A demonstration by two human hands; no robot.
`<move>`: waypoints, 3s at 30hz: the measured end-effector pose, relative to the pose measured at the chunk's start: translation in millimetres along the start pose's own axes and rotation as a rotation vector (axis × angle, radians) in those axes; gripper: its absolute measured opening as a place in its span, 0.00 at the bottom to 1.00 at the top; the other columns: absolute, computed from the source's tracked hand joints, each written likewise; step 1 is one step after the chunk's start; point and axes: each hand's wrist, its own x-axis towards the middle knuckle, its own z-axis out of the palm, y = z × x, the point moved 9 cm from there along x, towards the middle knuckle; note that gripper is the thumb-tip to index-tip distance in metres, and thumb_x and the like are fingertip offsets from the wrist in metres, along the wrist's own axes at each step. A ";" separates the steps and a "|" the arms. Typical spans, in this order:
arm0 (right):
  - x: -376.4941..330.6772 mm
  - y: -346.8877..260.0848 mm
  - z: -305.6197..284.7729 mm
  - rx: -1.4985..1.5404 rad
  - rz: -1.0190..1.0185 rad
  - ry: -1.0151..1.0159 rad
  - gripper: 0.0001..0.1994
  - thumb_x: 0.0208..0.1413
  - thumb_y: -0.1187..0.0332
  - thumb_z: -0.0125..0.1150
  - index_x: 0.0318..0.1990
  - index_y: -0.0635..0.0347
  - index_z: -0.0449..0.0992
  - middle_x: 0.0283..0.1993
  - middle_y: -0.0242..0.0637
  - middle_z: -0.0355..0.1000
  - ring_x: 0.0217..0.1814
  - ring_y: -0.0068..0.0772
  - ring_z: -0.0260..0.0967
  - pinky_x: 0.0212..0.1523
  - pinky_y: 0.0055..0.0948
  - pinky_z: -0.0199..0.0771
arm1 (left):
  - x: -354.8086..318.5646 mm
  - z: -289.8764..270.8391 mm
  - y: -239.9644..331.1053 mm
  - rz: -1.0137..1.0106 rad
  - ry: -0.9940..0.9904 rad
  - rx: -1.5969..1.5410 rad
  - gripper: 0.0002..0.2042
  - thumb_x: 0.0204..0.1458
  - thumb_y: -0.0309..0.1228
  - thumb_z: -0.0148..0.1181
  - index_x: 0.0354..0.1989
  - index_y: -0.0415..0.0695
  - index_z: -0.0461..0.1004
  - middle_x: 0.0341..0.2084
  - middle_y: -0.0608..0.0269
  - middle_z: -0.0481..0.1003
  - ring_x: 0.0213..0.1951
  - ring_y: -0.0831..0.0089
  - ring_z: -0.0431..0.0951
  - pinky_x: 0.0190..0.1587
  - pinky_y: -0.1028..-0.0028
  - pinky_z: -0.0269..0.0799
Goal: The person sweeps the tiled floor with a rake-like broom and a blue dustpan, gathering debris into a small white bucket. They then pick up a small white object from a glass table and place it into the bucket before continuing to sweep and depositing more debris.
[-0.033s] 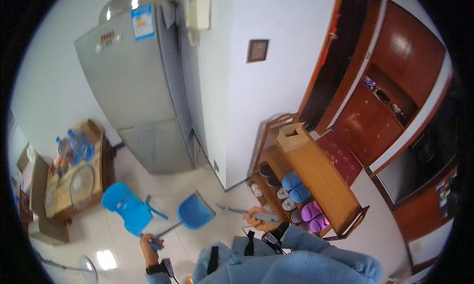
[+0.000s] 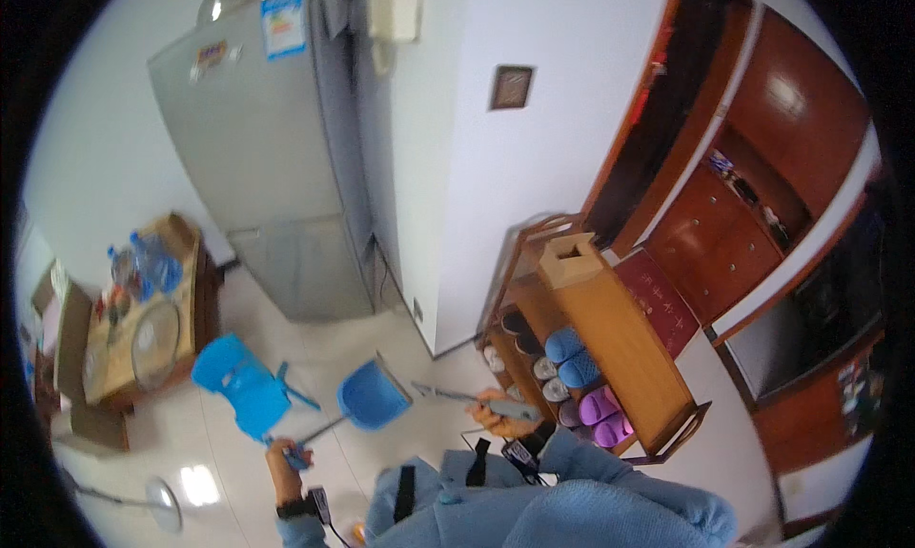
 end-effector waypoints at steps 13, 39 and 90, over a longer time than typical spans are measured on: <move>85.8 -27.4 32.4 0.074 -0.106 0.268 0.12 0.56 0.64 0.45 0.33 0.66 0.58 0.26 0.33 0.62 0.20 0.20 0.61 0.13 0.14 0.62 | 98.3 20.6 26.8 -0.111 0.019 0.082 0.09 0.40 0.33 0.51 0.26 0.39 0.65 0.16 0.58 0.67 0.14 0.69 0.72 0.15 0.73 0.71; 257.2 -100.1 77.7 0.009 0.083 0.365 0.11 0.58 0.62 0.44 0.34 0.63 0.61 0.19 0.28 0.58 0.13 0.15 0.53 0.11 0.14 0.58 | 240.7 16.1 48.5 -0.313 0.045 0.191 0.08 0.44 0.31 0.52 0.28 0.39 0.65 0.18 0.58 0.68 0.16 0.65 0.74 0.16 0.71 0.72; 523.6 -93.3 216.5 -1.490 0.377 0.693 0.27 0.50 0.69 0.53 0.57 0.67 0.55 0.29 0.37 0.68 0.22 0.22 0.65 0.20 0.18 0.69 | 396.8 -221.8 250.5 -0.026 0.400 0.424 0.13 0.42 0.32 0.49 0.25 0.31 0.70 0.12 0.50 0.70 0.13 0.66 0.73 0.19 0.70 0.68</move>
